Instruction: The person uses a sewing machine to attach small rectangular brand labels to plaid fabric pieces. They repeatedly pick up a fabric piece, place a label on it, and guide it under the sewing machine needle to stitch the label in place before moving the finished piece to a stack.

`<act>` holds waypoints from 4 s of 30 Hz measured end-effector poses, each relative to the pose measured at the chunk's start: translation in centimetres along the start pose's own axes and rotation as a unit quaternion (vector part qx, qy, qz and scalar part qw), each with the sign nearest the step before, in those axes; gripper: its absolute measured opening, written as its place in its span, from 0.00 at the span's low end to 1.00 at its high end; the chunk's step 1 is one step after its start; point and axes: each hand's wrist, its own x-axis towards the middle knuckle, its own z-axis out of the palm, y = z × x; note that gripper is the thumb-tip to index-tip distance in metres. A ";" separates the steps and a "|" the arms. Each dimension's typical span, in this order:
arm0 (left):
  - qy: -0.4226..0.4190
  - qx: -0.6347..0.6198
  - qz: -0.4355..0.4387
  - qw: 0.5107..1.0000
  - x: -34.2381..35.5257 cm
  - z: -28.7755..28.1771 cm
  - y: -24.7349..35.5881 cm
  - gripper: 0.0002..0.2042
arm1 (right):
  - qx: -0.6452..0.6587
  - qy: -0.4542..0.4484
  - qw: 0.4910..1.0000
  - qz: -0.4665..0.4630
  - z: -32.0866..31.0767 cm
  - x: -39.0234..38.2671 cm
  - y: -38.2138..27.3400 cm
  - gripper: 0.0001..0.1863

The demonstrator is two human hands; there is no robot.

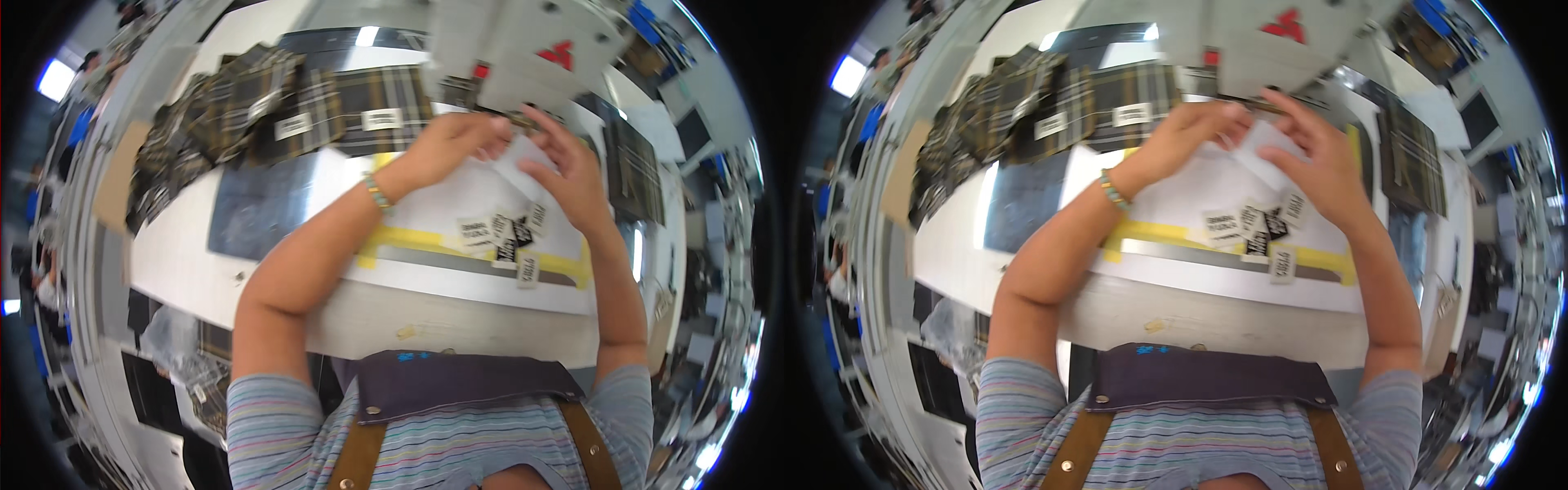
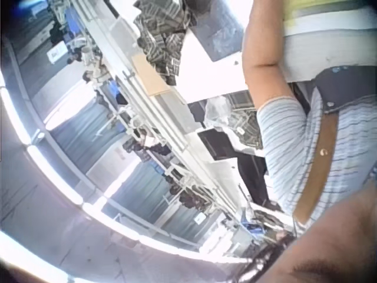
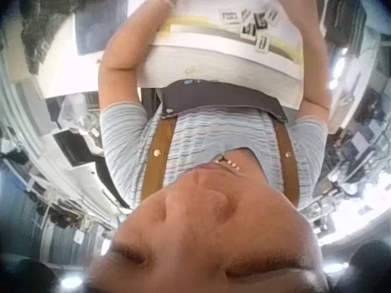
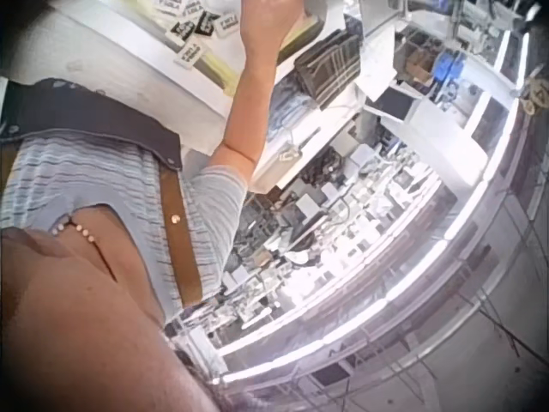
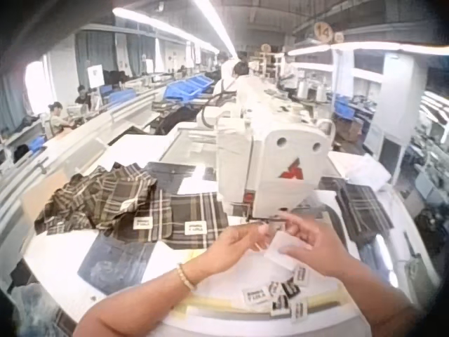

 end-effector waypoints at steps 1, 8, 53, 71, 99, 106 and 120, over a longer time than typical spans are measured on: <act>-0.018 -0.011 -0.017 1.000 -0.1 -0.3 0.4 0.25 | -0.021 -0.014 1.000 0.001 -0.2 0.2 -0.3 0.38; -0.030 0.053 -0.067 0.996 -0.1 1.0 -0.1 0.08 | -0.031 -0.047 0.997 0.047 -0.7 -0.2 1.2 0.33; -0.078 0.622 0.130 0.768 -2.3 5.2 0.3 0.32 | -0.461 -0.008 0.879 -0.122 -0.7 -3.1 8.6 0.31; -0.057 0.604 0.094 0.789 -1.8 5.6 -1.1 0.44 | -0.435 0.025 0.891 -0.128 -0.2 -3.1 8.8 0.29; -0.080 0.651 0.036 0.754 -2.8 4.3 0.2 0.43 | -0.624 0.194 0.757 0.023 -16.1 -10.9 3.4 0.13; -0.071 0.647 0.024 0.759 -4.3 1.4 1.2 0.42 | -0.510 0.260 0.816 0.078 -17.8 -10.6 3.7 0.09; -0.029 0.660 -0.028 0.750 -5.7 -9.3 -0.4 0.35 | -0.329 0.440 0.835 -0.038 -27.3 -6.0 3.5 0.25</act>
